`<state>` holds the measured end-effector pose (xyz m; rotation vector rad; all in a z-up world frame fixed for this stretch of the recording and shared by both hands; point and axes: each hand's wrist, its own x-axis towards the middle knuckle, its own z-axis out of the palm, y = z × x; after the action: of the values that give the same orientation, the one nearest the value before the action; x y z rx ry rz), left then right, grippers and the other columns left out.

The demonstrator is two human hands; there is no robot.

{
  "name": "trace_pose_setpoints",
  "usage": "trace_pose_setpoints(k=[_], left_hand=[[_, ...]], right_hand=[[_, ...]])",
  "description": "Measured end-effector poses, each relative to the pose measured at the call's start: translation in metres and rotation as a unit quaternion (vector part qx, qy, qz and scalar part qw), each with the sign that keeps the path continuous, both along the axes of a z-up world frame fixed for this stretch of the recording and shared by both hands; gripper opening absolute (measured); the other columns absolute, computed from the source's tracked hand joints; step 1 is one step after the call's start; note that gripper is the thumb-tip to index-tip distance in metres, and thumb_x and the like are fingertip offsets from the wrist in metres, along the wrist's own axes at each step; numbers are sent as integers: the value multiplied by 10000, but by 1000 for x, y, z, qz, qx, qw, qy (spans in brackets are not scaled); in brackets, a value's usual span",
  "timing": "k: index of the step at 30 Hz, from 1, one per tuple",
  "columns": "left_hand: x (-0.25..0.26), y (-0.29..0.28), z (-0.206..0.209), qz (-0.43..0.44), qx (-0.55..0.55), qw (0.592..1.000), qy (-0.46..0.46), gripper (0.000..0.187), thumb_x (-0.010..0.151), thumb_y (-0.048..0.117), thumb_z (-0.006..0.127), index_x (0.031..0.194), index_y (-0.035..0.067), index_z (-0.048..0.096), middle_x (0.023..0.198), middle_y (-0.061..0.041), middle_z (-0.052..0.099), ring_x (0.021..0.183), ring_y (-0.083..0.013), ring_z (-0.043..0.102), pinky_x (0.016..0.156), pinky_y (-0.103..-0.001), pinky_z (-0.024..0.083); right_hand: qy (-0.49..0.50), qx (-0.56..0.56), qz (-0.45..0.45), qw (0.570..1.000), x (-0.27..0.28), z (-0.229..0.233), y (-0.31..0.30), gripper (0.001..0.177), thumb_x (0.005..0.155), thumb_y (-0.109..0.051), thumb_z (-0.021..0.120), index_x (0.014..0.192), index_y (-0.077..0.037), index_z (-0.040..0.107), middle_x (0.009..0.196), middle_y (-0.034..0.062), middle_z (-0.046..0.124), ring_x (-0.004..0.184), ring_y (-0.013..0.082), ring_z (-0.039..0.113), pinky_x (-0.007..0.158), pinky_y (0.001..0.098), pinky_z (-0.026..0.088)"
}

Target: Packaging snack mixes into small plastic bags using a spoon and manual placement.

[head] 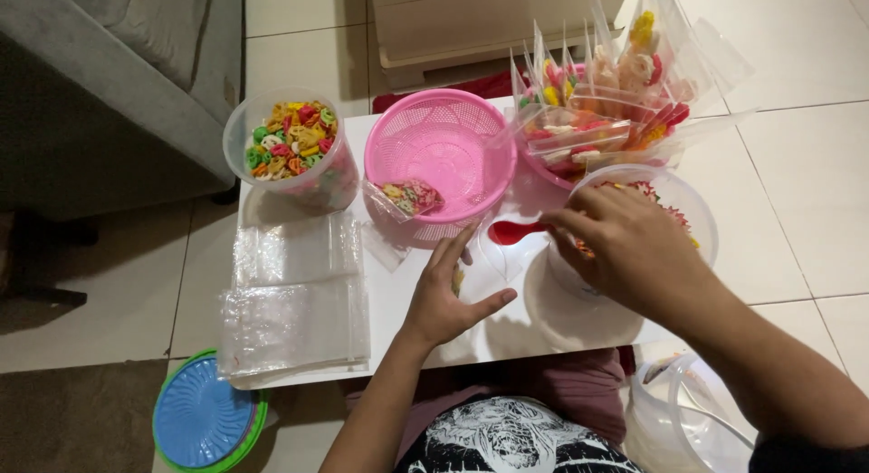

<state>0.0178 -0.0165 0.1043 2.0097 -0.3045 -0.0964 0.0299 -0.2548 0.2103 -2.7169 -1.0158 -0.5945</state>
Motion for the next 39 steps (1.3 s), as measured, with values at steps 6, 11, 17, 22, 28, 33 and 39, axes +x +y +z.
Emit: trace_pose_setpoints(k=[6, 11, 17, 22, 28, 33, 39], left_hand=[[6, 11, -17, 15, -44, 999, 19, 919, 710, 461, 855, 1511, 189, 496, 1140, -46, 577, 1016, -162, 580, 867, -308, 510], [10, 15, -25, 18, -34, 999, 27, 905, 706, 454, 860, 1495, 179, 513, 1148, -39, 596, 1024, -160, 584, 866, -309, 511], [10, 14, -22, 14, -14, 999, 25, 918, 710, 473, 845, 1506, 178, 497, 1164, -55, 616, 1065, -183, 593, 913, -343, 516], [9, 14, -21, 18, -6, 999, 34, 923, 705, 463, 850, 1514, 207, 486, 1209, -58, 616, 1083, -184, 592, 932, -351, 517], [8, 14, -21, 26, -2, 999, 40, 923, 712, 455, 853, 1524, 222, 479, 1129, -33, 594, 1083, -175, 589, 921, -340, 516], [8, 13, -19, 19, 3, 1000, 14, 928, 717, 484, 834, 1517, 192, 465, 1388, -86, 592, 1238, -225, 580, 1054, -422, 471], [4, 10, -22, 28, -2, 996, -85, 959, 700, 437, 910, 1525, 246, 460, 1134, -31, 560, 993, -166, 583, 832, -325, 557]], right_hand=[[27, -78, -203, 976, -5, 21, -48, 178, 923, -210, 762, 1099, -188, 784, 918, 85, 751, 669, 265, 658, 537, 401, 527], [235, -148, -343, 897, 13, -9, -78, 237, 887, -335, 695, 1092, -248, 776, 1069, 18, 755, 915, 302, 740, 735, 438, 578], [360, -28, -324, 874, 15, -14, -77, 296, 898, -370, 675, 1144, -231, 763, 1157, 35, 753, 978, 259, 718, 735, 420, 546], [359, 99, -322, 870, 7, -13, -90, 228, 885, -272, 711, 1066, -162, 796, 1049, 68, 795, 935, 210, 740, 798, 372, 532], [306, 147, -291, 894, -1, -14, -99, 204, 883, -211, 714, 1059, -143, 793, 1033, 42, 782, 933, 177, 732, 836, 337, 524], [322, 166, -271, 892, -1, -16, -100, 179, 892, -218, 715, 1029, -133, 793, 989, 44, 790, 881, 163, 721, 818, 322, 530], [249, 170, -220, 928, -11, 7, -81, 215, 917, -203, 688, 1101, -109, 745, 1010, 61, 756, 896, 194, 727, 753, 351, 549]])
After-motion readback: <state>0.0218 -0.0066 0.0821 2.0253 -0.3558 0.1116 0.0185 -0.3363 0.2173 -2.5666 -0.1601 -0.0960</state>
